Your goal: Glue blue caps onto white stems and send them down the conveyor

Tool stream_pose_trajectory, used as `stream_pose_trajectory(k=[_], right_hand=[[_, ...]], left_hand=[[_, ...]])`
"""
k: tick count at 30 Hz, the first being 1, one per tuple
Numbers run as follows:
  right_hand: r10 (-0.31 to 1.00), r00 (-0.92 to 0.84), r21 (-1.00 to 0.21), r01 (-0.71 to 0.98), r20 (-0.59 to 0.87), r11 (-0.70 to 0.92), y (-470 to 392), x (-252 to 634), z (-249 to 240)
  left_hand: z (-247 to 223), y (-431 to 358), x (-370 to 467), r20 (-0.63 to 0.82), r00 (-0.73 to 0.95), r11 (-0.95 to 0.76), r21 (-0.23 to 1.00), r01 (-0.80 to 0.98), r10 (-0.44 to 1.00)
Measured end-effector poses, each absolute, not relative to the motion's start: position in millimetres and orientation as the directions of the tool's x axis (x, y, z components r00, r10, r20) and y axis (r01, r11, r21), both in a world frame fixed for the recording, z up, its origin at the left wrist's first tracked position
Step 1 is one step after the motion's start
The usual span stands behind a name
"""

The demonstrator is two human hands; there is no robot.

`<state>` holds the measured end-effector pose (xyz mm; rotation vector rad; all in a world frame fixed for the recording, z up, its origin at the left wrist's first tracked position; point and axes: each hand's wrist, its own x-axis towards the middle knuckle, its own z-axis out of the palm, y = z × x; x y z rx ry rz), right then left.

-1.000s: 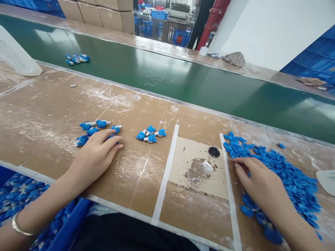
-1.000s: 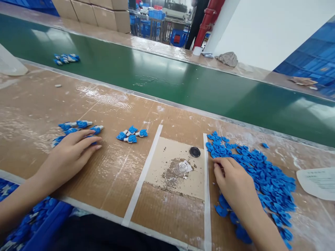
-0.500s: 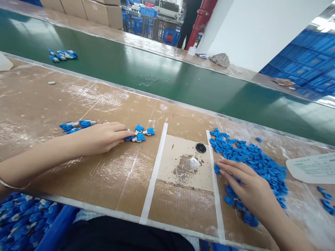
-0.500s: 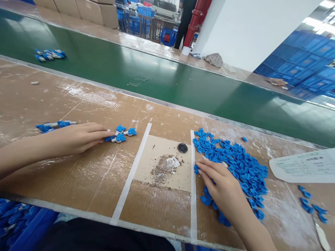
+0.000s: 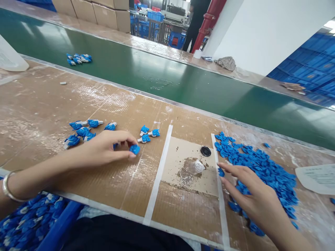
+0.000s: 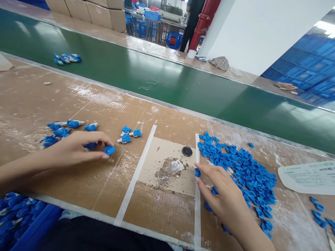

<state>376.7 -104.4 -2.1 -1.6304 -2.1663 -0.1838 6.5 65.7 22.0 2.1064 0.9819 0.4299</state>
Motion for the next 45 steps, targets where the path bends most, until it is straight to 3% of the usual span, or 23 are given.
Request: stream_pose_trajectory(k=[2,3,6,10,19,22,25,27,30,33,45], right_hand=[[0.902,-0.187,-0.237,0.926,0.390,0.294,-100.7,359.4,6.4],[0.902,-0.209,-0.260,0.911,0.379,0.320,-97.6,351.7,9.4],[0.875,-0.325,-0.245,0.872,0.360,0.425,-86.7,336.1,12.2],[0.856,-0.391,-0.188,0.863,0.338,0.468,-81.5,328.9,12.2],[0.892,-0.280,-0.315,0.862,0.356,0.397,-87.2,322.7,15.2],[0.944,-0.150,-0.577,0.760,0.295,0.301,-97.0,311.6,16.7],[0.979,0.015,-0.858,0.485,0.201,0.169,-108.4,297.7,18.2],[0.990,0.052,-0.950,0.292,0.133,0.112,-114.4,290.3,16.4],[0.993,0.055,-0.986,0.136,0.101,0.093,-120.0,283.4,9.9],[0.991,0.054,-0.990,0.083,0.123,0.118,-122.7,279.8,3.6],[0.985,0.109,-0.989,0.079,0.134,0.126,-123.2,266.3,5.3]], left_hand=[[16.3,44.4,11.4,-0.153,0.668,-0.098,0.941,0.323,0.728],[12.7,33.2,14.9,-0.204,0.698,0.100,0.977,0.187,0.687],[1.5,1.8,26.3,-0.235,0.788,0.523,0.843,-0.127,0.570],[-8.8,-25.9,36.2,-0.285,0.813,0.723,0.655,-0.221,0.507],[-12.1,-42.9,59.5,-0.292,0.767,0.711,0.642,-0.286,0.572],[-10.9,-47.3,74.3,-0.320,0.697,0.666,0.683,-0.300,0.642],[-11.2,-52.0,87.5,-0.305,0.661,0.634,0.696,-0.337,0.686],[-11.7,-54.8,93.6,-0.281,0.661,0.622,0.695,-0.360,0.696],[-12.3,-57.3,98.2,-0.266,0.659,0.616,0.691,-0.379,0.704],[-12.1,-58.1,99.6,-0.246,0.659,0.608,0.687,-0.399,0.710],[-7.4,-61.3,101.4,-0.209,0.651,0.564,0.723,-0.400,0.730]])
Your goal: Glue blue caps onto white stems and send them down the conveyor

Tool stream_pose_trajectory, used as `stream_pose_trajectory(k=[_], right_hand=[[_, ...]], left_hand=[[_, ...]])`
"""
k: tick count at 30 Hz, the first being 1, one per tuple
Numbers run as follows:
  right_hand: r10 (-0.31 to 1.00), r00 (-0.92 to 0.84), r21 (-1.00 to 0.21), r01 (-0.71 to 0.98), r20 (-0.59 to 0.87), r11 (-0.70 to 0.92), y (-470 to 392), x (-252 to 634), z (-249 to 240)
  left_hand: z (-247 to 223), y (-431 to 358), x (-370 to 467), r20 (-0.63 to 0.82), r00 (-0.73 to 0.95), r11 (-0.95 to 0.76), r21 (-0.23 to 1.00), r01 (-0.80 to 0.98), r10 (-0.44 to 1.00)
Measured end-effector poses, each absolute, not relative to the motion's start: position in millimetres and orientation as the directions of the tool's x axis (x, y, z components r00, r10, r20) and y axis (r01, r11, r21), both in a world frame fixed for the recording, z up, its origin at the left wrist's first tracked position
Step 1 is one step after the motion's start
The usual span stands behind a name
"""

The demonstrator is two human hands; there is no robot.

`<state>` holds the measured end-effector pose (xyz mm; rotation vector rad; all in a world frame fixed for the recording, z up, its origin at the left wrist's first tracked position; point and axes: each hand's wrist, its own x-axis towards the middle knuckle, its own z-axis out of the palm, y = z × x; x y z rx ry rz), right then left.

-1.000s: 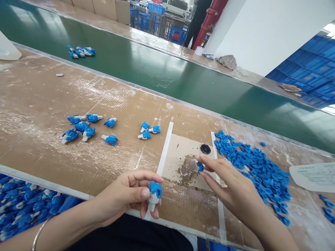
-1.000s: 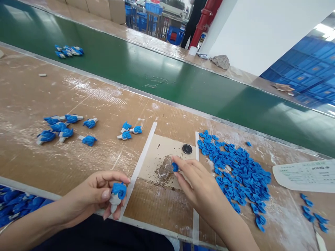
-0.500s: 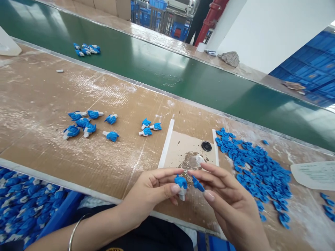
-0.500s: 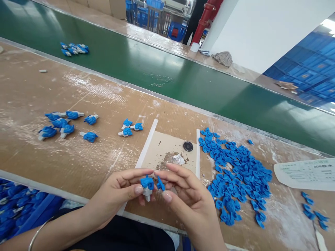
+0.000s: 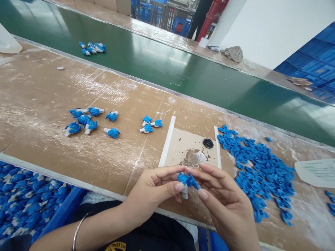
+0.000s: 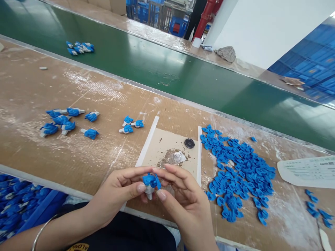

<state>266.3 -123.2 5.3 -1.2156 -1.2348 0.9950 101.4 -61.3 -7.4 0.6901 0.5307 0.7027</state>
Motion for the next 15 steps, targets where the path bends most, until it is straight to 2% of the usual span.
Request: stream_pose_trajectory(k=[4,6,9,13,15], right_hand=[[0.964,0.161,-0.942,0.296,0.213,0.158,-127.8,264.7,2.5],[0.944,0.168,-0.875,0.447,0.285,0.184,-129.3,262.4,0.7],[0.920,0.071,-0.736,0.626,0.384,0.259,-129.5,254.1,1.2],[0.910,-0.140,-0.647,0.662,0.390,0.379,-128.5,252.5,7.7],[0.923,-0.120,-0.625,0.703,0.366,0.339,-127.8,270.6,10.2]], left_hand=[[-5.2,-61.0,99.8,-0.222,0.646,0.554,0.746,-0.370,0.730],[-4.6,-59.8,99.0,-0.241,0.646,0.554,0.761,-0.338,0.724],[-5.3,-56.6,100.1,-0.277,0.649,0.566,0.772,-0.289,0.709],[-6.4,-49.9,99.1,-0.315,0.658,0.554,0.811,-0.187,0.683],[-6.3,-44.7,91.3,-0.304,0.643,0.479,0.870,-0.113,0.703]])
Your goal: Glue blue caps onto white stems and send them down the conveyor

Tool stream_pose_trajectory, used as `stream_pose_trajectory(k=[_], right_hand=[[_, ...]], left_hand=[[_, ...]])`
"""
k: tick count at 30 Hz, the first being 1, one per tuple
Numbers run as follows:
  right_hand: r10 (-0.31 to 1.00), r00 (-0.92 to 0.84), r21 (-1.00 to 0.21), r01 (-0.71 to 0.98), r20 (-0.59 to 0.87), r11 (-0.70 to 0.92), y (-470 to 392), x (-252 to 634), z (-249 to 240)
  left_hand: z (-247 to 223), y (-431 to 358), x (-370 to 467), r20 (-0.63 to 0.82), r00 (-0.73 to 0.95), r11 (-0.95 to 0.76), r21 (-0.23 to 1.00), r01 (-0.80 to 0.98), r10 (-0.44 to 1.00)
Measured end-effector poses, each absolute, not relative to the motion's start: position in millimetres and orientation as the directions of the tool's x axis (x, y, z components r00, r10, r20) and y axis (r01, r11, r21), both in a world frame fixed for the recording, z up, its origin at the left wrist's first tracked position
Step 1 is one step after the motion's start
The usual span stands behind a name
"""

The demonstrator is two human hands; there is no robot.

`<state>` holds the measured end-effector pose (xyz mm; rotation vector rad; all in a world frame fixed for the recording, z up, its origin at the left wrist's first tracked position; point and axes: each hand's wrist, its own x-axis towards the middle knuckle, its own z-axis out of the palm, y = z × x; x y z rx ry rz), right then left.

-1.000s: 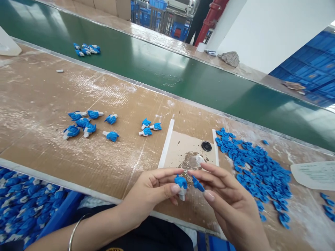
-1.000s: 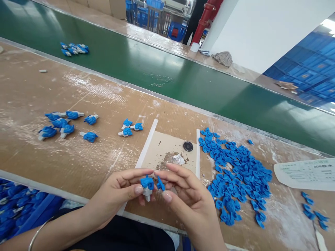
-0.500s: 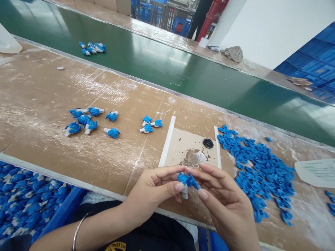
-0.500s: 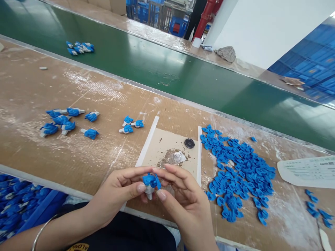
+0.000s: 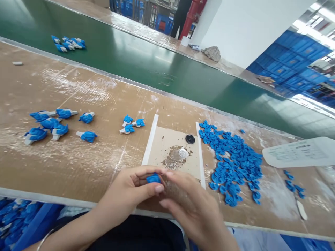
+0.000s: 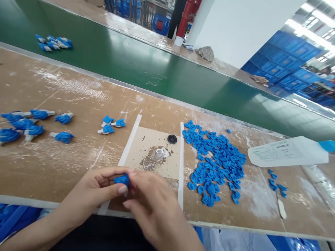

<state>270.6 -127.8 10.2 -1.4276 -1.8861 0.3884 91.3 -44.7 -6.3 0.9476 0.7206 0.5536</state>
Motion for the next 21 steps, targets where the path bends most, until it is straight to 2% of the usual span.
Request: stream_pose_trajectory(k=[2,4,5,6,8,10,13,15,18,21], right_hand=[[0.926,0.020,-0.544,0.814,0.377,0.203,-126.3,304.7,9.2],[0.890,0.227,-0.356,0.931,0.396,-0.079,-123.4,347.5,3.6],[0.887,0.261,-0.250,0.953,0.381,-0.173,-121.4,368.6,-0.6],[0.898,0.272,-0.216,0.954,0.347,-0.206,-119.2,387.7,-5.1],[0.921,0.261,-0.183,0.959,0.290,-0.215,-114.7,416.4,-13.6],[0.943,0.231,-0.183,0.965,0.242,-0.189,-111.0,431.4,-19.6],[0.960,0.191,-0.190,0.970,0.205,-0.152,-108.1,436.0,-23.8],[0.969,0.134,-0.175,0.980,0.207,-0.098,-107.4,432.6,-24.5],[0.963,-0.013,-0.079,0.996,0.268,0.035,-107.4,421.1,-23.2],[0.926,-0.157,0.068,0.988,0.343,0.142,-108.5,407.2,-21.3]], left_hand=[[-7.0,-37.6,76.8,-0.257,0.576,0.317,0.948,-0.003,0.776],[-9.4,-28.6,58.3,-0.122,0.467,0.048,0.985,0.168,0.876],[-11.3,-23.6,48.7,-0.012,0.419,-0.114,0.955,0.274,0.908],[-13.3,-18.2,39.8,0.116,0.393,-0.274,0.885,0.376,0.912],[-16.8,-7.1,24.7,0.342,0.422,-0.535,0.658,0.530,0.839],[-17.7,3.8,14.0,0.447,0.520,-0.682,0.398,0.613,0.728],[-14.6,17.6,2.1,0.395,0.640,-0.723,0.097,0.684,0.659],[-11.3,24.4,-5.1,0.334,0.648,-0.686,-0.007,0.728,0.685],[-5.9,32.9,-11.6,0.354,0.622,-0.654,-0.038,0.756,0.698],[1.4,43.6,-5.6,0.406,0.658,-0.716,-0.012,0.698,0.634]])
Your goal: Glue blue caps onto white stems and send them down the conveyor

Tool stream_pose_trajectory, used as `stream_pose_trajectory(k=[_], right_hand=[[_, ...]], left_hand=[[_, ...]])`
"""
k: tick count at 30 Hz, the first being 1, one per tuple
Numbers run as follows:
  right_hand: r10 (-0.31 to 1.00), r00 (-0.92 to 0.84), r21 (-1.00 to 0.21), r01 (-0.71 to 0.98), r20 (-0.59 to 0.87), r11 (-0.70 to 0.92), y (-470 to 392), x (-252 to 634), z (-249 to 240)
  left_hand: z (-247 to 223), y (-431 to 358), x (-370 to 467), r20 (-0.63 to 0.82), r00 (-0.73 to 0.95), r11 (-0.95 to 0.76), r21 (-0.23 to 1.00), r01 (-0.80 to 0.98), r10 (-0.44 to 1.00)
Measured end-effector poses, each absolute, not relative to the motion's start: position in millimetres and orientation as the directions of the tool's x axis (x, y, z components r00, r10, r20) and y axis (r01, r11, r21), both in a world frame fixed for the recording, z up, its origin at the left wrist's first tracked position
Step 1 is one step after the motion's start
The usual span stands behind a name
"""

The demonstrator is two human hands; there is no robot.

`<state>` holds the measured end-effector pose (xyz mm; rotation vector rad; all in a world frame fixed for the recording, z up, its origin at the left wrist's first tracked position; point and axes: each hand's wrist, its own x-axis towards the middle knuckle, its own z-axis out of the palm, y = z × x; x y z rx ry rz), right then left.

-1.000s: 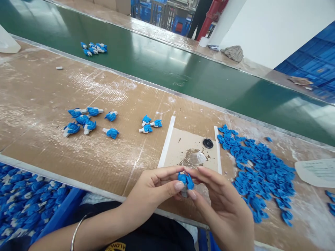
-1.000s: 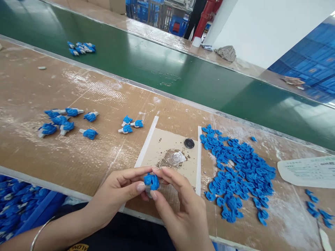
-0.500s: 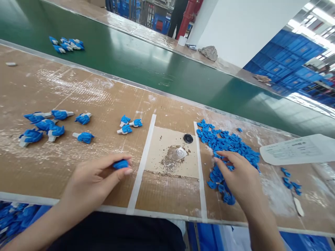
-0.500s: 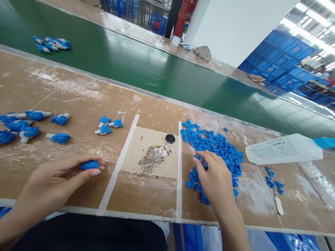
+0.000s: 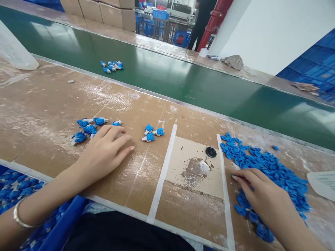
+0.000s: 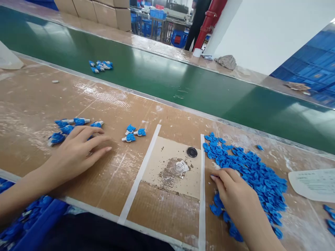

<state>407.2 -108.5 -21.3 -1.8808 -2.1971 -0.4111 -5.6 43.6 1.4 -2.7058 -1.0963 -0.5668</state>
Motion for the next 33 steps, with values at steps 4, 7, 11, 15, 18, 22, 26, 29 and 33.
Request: stream_pose_trajectory(k=[4,7,11,15,18,22,26,29,33], right_hand=[[0.882,-0.275,0.178,0.959,0.383,0.222,-112.5,400.2,-24.7],[0.880,-0.252,0.181,0.964,0.403,0.193,-116.0,404.3,-31.8],[0.895,-0.164,0.114,0.985,0.416,0.127,-116.6,411.3,-39.0],[0.910,-0.133,0.058,0.991,0.394,0.119,-112.6,415.4,-36.6],[0.942,-0.078,-0.035,0.995,0.327,0.095,-110.2,417.4,-31.2],[0.983,0.024,-0.155,0.988,0.180,0.004,-108.8,421.7,-25.9],[0.986,0.117,-0.252,0.964,0.118,-0.084,-105.8,415.2,-16.4],[0.985,0.124,-0.381,0.922,0.119,-0.070,-101.4,390.8,-1.4],[0.983,-0.044,-0.481,0.868,0.180,0.127,-89.5,350.0,16.8]], left_hand=[[11.2,61.0,21.8,0.348,0.775,-0.812,-0.061,0.580,0.528],[13.2,70.5,43.4,0.231,0.846,-0.839,-0.159,0.520,0.481],[8.3,75.5,55.7,0.155,0.868,-0.836,-0.235,0.496,0.472],[2.0,76.4,52.0,0.164,0.866,-0.844,-0.197,0.498,0.472],[-2.1,74.3,48.1,0.185,0.851,-0.853,-0.099,0.513,0.491],[-4.8,65.0,45.7,0.206,0.832,-0.854,0.051,0.517,0.516],[-0.9,46.3,42.2,0.190,0.802,-0.820,0.216,0.529,0.567],[3.3,26.5,42.5,0.186,0.751,-0.734,0.451,0.507,0.633],[2.2,-1.9,56.7,0.069,0.672,-0.439,0.805,0.400,0.737]])
